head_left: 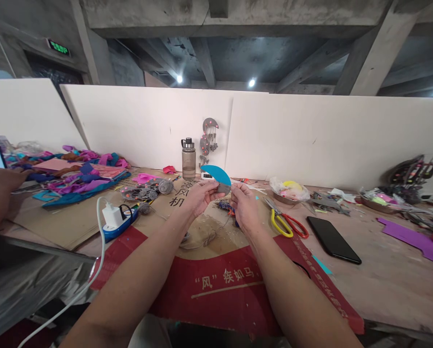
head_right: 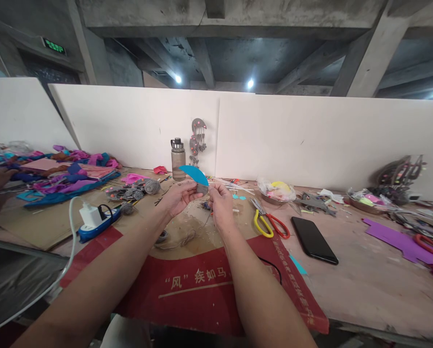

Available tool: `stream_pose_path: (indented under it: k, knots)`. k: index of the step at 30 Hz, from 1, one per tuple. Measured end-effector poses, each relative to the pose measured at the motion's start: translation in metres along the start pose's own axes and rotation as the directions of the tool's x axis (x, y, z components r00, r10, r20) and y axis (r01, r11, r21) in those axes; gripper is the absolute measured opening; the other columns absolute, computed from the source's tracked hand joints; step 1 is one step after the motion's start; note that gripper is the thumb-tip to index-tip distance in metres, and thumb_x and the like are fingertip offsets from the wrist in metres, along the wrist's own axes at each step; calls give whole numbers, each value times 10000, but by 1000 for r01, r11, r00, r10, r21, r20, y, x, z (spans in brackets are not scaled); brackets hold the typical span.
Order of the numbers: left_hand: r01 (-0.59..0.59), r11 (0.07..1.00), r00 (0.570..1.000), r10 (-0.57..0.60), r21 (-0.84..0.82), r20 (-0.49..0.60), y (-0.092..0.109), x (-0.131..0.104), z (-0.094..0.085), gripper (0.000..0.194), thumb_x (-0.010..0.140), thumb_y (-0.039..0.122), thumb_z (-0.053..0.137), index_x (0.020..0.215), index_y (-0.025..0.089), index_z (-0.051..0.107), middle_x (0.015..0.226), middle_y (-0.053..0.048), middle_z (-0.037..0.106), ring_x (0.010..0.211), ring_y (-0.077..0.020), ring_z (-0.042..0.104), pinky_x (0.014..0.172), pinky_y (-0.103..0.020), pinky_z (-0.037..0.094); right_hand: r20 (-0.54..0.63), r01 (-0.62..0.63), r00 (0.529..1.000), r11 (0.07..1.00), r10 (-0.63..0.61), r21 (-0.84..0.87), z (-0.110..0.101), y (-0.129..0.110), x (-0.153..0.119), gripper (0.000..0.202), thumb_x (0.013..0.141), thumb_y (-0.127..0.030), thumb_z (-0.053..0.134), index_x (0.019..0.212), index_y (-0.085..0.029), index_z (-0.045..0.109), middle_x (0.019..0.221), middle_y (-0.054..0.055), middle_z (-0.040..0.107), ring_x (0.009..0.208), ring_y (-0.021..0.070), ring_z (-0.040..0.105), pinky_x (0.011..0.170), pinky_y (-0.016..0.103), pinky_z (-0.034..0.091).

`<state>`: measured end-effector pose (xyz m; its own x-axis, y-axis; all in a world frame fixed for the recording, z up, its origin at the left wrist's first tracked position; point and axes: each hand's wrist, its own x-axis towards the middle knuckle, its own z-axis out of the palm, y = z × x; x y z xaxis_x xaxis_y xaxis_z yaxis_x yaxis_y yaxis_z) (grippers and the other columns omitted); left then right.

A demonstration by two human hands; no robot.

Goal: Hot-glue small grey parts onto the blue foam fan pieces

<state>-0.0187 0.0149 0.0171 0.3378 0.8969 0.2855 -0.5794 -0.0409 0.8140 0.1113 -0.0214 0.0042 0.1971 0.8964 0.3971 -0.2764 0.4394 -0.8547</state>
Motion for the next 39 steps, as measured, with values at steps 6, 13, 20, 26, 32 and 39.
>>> stream_pose_path:
  k: [6,13,20,26,32,39]
  knots:
    - [63,998,998,-63,-15,12,-1,3,-2,56,746,161,646,754,106,642,742,-61,667,628,-104,599,573,-212,503,43,34,999,998,-31,-57,5,0,-4,221,726,-401,602,704,-215,485,562,-82,349,464,67,291,448,216,250]
    - [58,998,998,-58,2,-17,-17,7,-6,173,703,212,740,731,106,607,702,-16,614,566,-58,552,569,-185,488,-26,39,999,998,-41,-52,4,5,-3,204,727,-374,599,695,-212,480,566,-80,372,455,64,300,437,209,245]
    - [-139,957,990,131,256,47,-21,-3,7,270,644,198,749,835,141,567,831,-26,629,759,-125,602,718,-293,510,-153,16,987,986,-42,-163,2,11,-1,172,732,-370,562,694,-216,497,588,-57,433,475,87,348,453,231,300]
    - [-227,865,973,218,449,70,-26,1,6,328,634,189,746,849,166,499,795,-6,606,757,-133,600,682,-261,480,-76,97,989,952,-124,-291,6,6,-8,175,759,-371,560,733,-199,541,650,-40,473,570,101,395,544,233,365]
    - [-236,846,971,228,478,76,-25,1,4,200,753,250,651,870,173,508,766,4,587,727,-128,593,677,-275,502,-40,141,986,936,-163,-323,7,5,-11,178,802,-377,523,816,-200,538,723,-33,510,652,113,450,623,237,408]
    - [-182,884,980,201,430,3,-24,-1,5,133,755,232,633,831,182,536,766,-4,612,704,-128,598,706,-310,526,-55,155,981,916,-188,-369,7,4,-11,154,799,-356,516,795,-203,517,746,-21,526,650,116,463,629,237,409]
